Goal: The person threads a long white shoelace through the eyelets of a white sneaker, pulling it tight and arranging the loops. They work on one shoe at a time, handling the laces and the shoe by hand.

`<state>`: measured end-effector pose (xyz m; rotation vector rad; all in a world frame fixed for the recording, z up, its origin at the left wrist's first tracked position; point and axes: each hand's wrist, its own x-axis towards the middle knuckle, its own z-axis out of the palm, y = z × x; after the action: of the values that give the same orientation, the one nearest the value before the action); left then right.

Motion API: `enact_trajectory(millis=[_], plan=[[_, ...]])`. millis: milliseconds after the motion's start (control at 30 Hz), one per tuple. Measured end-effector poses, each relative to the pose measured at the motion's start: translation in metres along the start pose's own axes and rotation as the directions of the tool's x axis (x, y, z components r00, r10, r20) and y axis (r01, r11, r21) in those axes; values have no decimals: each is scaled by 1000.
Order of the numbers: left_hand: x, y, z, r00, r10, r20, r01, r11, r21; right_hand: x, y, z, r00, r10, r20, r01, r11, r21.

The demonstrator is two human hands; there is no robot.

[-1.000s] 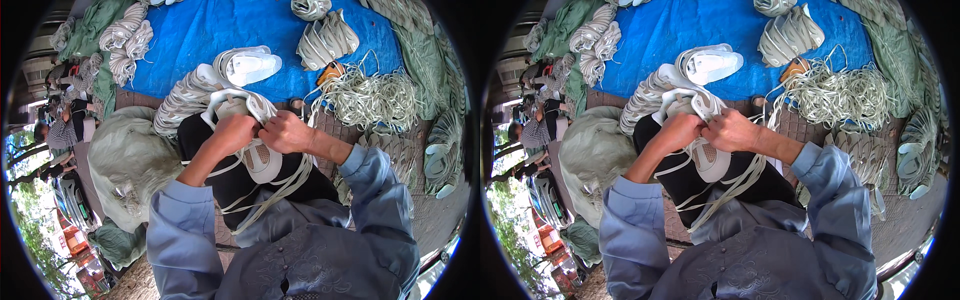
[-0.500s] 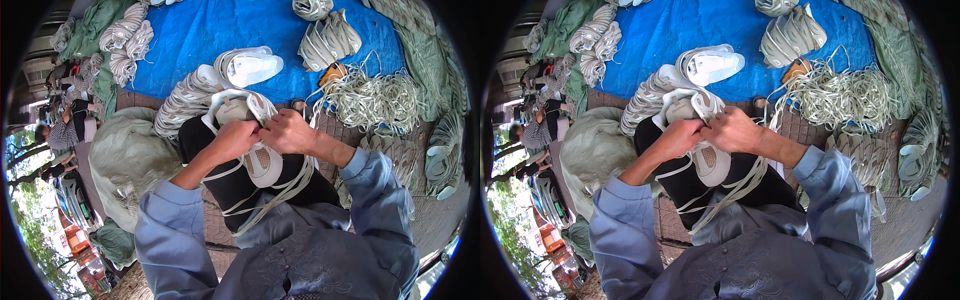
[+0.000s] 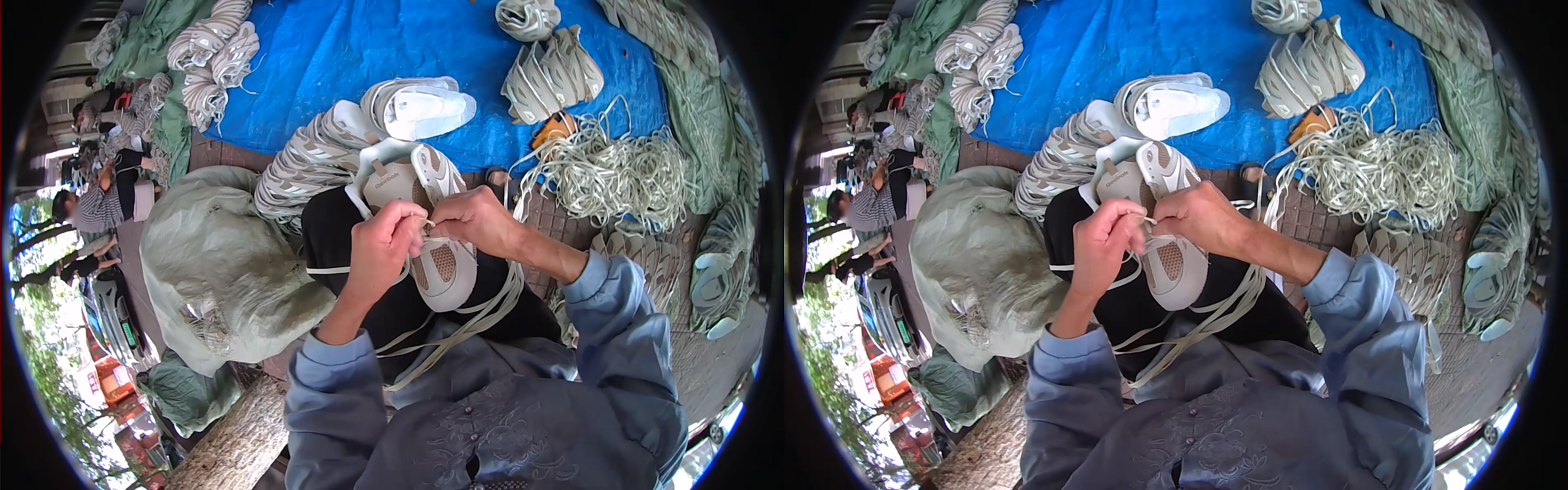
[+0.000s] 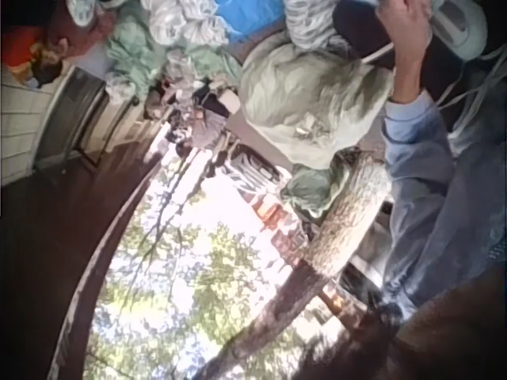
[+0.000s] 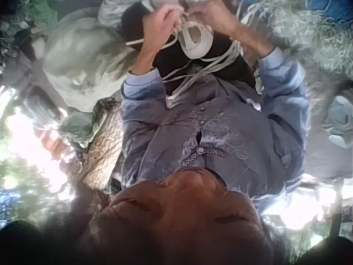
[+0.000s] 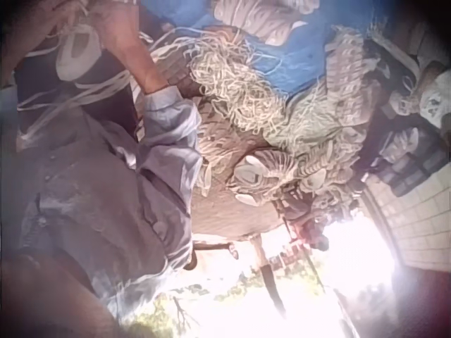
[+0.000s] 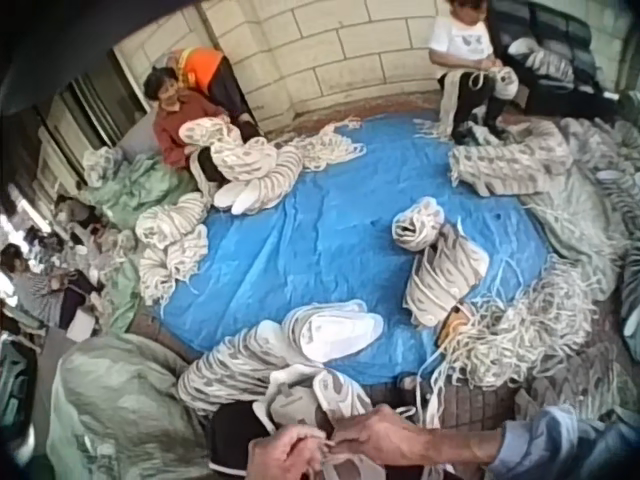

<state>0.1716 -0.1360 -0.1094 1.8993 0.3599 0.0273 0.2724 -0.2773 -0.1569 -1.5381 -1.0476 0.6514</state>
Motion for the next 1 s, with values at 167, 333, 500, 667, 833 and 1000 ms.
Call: enact_trajectory(millis=[167,333,500,667,833,1000], plan=[[-5,-13,3,966,-55,-253,-3,975,-223,6,-6,2,962,273,10,-265,924,274],[-14,-12,12,961,-176,-212,68,896,-438,18,-9,10,993,-67,-100,60,996,-71],[-22,-23,30,915,-24,-403,-83,966,-245,15,-5,15,993,-54,-102,32,978,-205],[-13,-11,41,839,78,-538,-121,992,-45,11,-3,15,992,-112,-60,80,917,-392],[-4,-7,32,813,159,-561,-118,987,110,12,-1,12,996,-34,-86,12,969,-246],[23,3,-61,748,230,-623,-267,963,35,10,10,7,934,355,47,-352,934,-55]])
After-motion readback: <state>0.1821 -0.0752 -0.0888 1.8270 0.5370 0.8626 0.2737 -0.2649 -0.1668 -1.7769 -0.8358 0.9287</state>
